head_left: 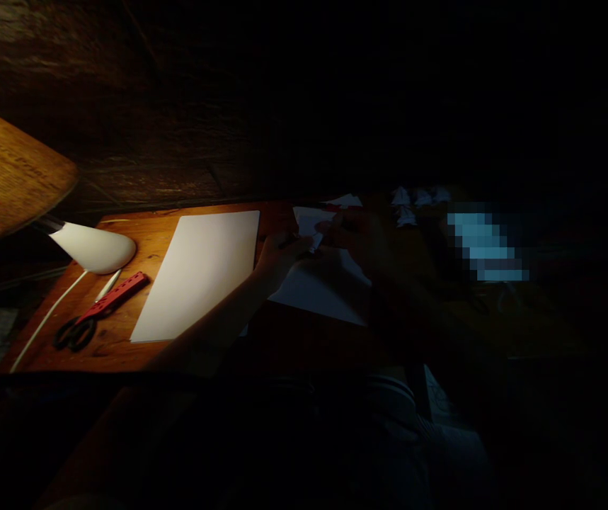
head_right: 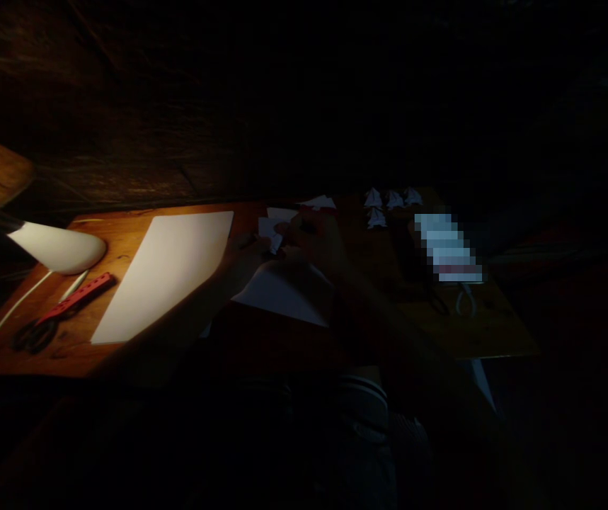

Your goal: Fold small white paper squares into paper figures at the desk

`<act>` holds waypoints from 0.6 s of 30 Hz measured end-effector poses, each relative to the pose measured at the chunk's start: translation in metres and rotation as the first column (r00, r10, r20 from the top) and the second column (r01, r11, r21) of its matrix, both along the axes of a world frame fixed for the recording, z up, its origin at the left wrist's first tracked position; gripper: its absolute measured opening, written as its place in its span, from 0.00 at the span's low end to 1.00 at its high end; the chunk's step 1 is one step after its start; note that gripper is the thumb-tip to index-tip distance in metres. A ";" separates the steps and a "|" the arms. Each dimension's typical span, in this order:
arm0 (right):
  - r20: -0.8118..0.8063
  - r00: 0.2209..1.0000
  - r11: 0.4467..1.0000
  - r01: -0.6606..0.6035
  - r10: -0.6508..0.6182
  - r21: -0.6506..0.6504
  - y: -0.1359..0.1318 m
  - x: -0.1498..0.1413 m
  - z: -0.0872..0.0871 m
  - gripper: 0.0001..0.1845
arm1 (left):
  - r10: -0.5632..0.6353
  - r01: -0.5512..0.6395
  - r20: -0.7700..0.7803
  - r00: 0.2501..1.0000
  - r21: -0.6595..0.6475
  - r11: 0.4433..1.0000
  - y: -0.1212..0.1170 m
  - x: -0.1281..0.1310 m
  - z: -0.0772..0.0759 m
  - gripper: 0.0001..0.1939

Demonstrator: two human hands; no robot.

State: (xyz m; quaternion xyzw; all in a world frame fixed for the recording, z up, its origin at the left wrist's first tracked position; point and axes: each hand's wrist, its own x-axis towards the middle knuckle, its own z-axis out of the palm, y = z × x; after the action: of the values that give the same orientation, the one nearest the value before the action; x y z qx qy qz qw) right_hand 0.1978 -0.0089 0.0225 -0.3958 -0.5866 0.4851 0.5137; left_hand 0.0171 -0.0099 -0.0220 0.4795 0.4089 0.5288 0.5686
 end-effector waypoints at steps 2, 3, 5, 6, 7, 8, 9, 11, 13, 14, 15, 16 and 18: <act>-0.013 1.000 1.000 0.004 -0.004 -0.007 0.000 0.000 0.000 0.29 | -0.051 0.051 0.012 0.999 -0.030 0.998 0.001 -0.002 -0.003 0.16; -0.010 1.000 1.000 0.004 -0.004 -0.007 0.000 0.000 0.000 0.29 | -0.068 0.068 0.005 0.998 -0.037 0.997 0.002 -0.003 -0.004 0.15; 0.008 1.000 1.000 0.006 -0.006 0.001 0.000 0.000 0.001 0.30 | -0.072 0.070 -0.030 0.997 -0.039 0.997 0.002 -0.004 -0.005 0.14; 0.025 1.000 1.000 0.003 -0.003 0.004 0.001 0.000 0.001 0.30 | -0.065 0.063 -0.057 0.996 -0.034 0.997 0.002 -0.005 -0.005 0.14; 0.045 0.999 1.000 -0.002 0.002 0.002 0.001 0.000 0.001 0.29 | -0.060 0.057 -0.087 0.994 -0.027 0.998 0.002 -0.005 -0.005 0.13; 0.063 0.998 1.000 -0.008 0.008 -0.003 0.002 0.000 0.001 0.29 | -0.057 0.056 -0.115 0.992 -0.018 0.998 0.002 -0.005 -0.005 0.13; 0.077 0.997 1.000 -0.012 0.013 -0.010 0.002 0.000 0.001 0.29 | -0.059 0.058 -0.138 0.989 -0.007 0.998 0.002 -0.005 -0.004 0.13; 0.094 0.995 0.999 -0.026 0.028 -0.021 0.003 0.001 0.000 0.29 | -0.066 0.069 -0.164 0.984 0.015 0.997 0.001 -0.005 -0.001 0.12; 0.096 0.995 0.999 -0.030 0.032 -0.017 0.004 0.001 -0.001 0.29 | -0.069 0.077 -0.180 0.981 0.040 0.996 0.001 -0.005 0.001 0.13; 0.103 0.994 1.000 -0.030 0.031 -0.010 0.003 0.001 -0.001 0.29 | -0.069 0.080 -0.189 0.980 0.054 0.995 0.001 -0.005 0.003 0.13; 0.113 0.993 1.000 -0.026 0.026 -0.001 0.003 0.001 -0.001 0.29 | -0.070 0.086 -0.197 0.978 0.069 0.994 0.000 -0.005 0.004 0.13; 0.126 0.992 1.000 -0.021 0.020 0.011 0.002 0.001 -0.001 0.29 | -0.069 0.088 -0.204 0.976 0.084 0.993 0.000 -0.005 0.005 0.13; 0.154 0.988 0.999 -0.018 0.014 0.028 0.001 0.001 0.000 0.30 | -0.057 0.082 -0.215 0.975 0.109 0.991 -0.001 -0.005 0.006 0.13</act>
State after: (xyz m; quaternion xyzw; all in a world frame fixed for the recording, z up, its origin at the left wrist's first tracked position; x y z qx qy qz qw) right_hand 0.1991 -0.0075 0.0223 -0.4199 -0.6347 0.4485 0.4687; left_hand 0.0124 -0.0109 -0.0158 0.5793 0.4183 0.4777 0.5111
